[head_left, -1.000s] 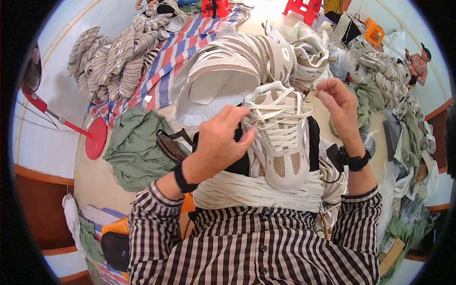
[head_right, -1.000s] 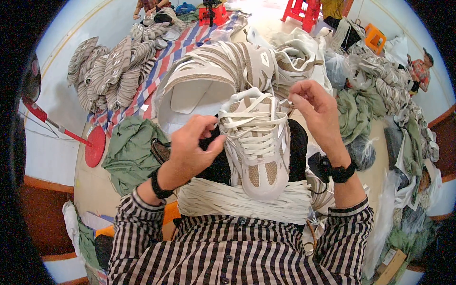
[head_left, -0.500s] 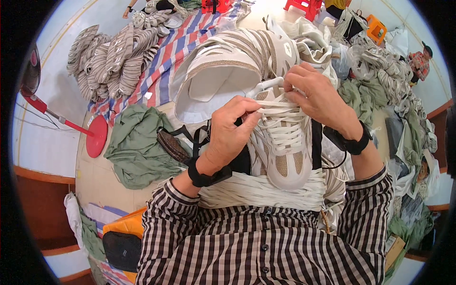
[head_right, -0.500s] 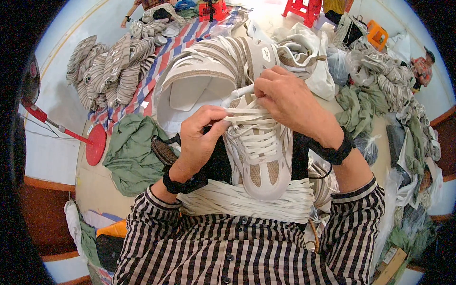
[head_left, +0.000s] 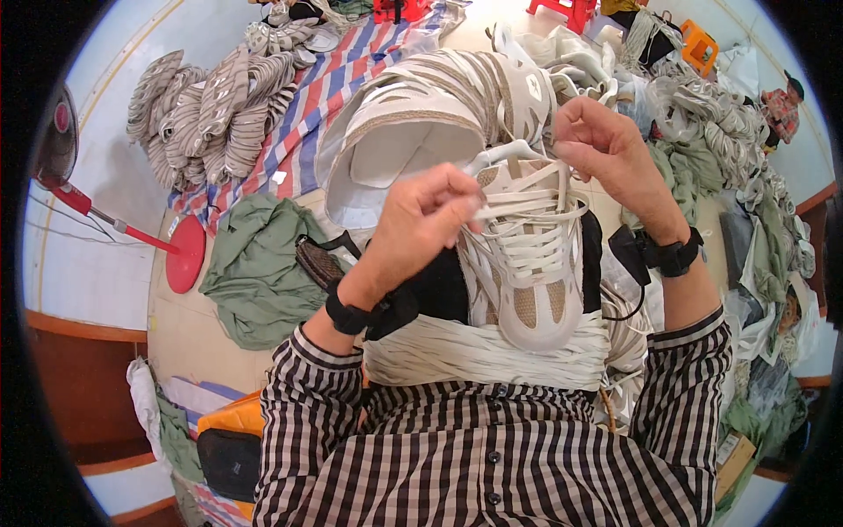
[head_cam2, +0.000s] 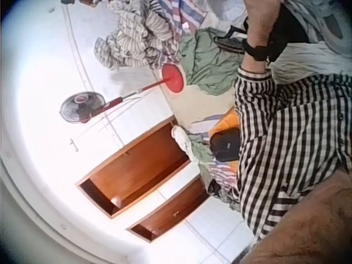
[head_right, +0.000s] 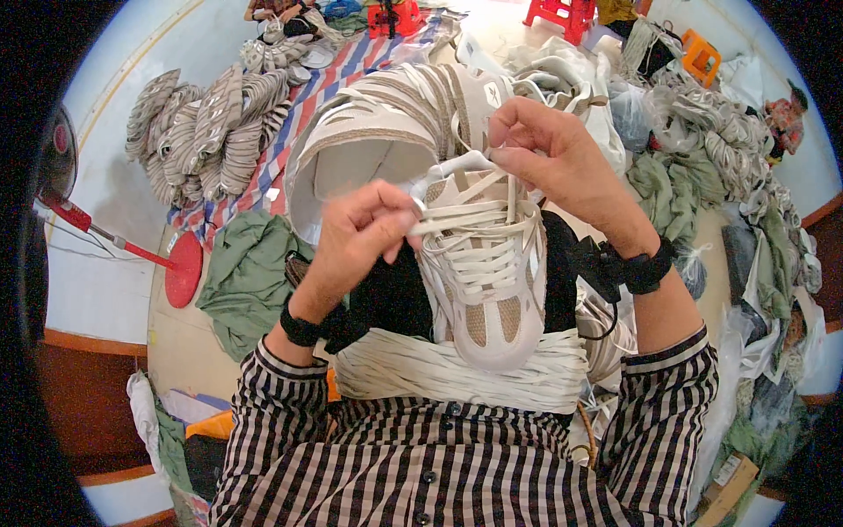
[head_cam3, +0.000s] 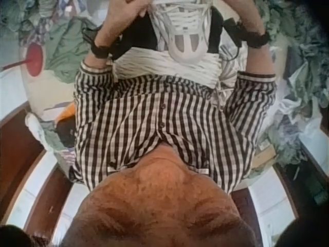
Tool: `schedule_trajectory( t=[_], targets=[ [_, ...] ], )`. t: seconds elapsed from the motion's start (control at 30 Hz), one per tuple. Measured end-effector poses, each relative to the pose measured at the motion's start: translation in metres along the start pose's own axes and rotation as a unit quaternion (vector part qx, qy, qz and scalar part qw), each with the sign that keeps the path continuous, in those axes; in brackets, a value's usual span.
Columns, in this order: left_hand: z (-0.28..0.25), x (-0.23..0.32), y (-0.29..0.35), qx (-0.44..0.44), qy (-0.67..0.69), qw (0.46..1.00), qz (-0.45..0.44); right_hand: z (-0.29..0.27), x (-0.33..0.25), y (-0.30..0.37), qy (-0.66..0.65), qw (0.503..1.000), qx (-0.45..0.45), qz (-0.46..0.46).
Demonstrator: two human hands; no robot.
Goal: Threading laces through the eyelets of shoe uppers in a production environment.
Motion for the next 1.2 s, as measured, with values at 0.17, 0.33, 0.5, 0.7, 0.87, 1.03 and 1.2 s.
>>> schedule_trajectory(
  t=[0.17, 0.33, 0.5, 0.7, 0.87, 1.03, 1.2],
  targets=[
    [0.013, 0.03, 0.033, -0.081, -0.251, 0.95, 0.167, 0.002, 0.006, 0.011, -0.055, 0.998, 0.016, 0.032],
    [0.008, -0.007, 0.02, -0.037, -0.092, 0.992, 0.072, -0.023, 0.025, 0.024, -0.153, 0.986, 0.054, 0.023],
    [0.005, -0.001, 0.012, -0.017, -0.016, 0.998, 0.051, -0.04, 0.042, 0.003, -0.169, 0.984, 0.052, 0.008],
    [0.003, -0.009, 0.001, -0.032, 0.062, 0.997, -0.031, -0.039, 0.065, 0.005, 0.043, 0.989, 0.139, 0.013],
    [0.004, -0.002, -0.002, -0.012, 0.029, 0.999, -0.044, -0.017, 0.047, 0.031, 0.1, 0.982, 0.152, -0.056],
    [-0.012, -0.004, 0.005, 0.043, -0.029, 0.999, 0.01, -0.015, 0.036, 0.05, 0.137, 0.967, 0.189, -0.101],
    [-0.039, 0.003, 0.031, 0.105, -0.223, 0.965, 0.086, -0.01, 0.055, 0.063, 0.126, 0.97, 0.191, -0.074]
  ],
)
Point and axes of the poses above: each hand's wrist, its own y-axis away from the middle knuckle, its own z-axis out of the palm, x = y × z, the point moved 8 cm from there along -y, towards the middle knuckle, and after that the axes turned 12 degrees about z, right-handed, at the moved point
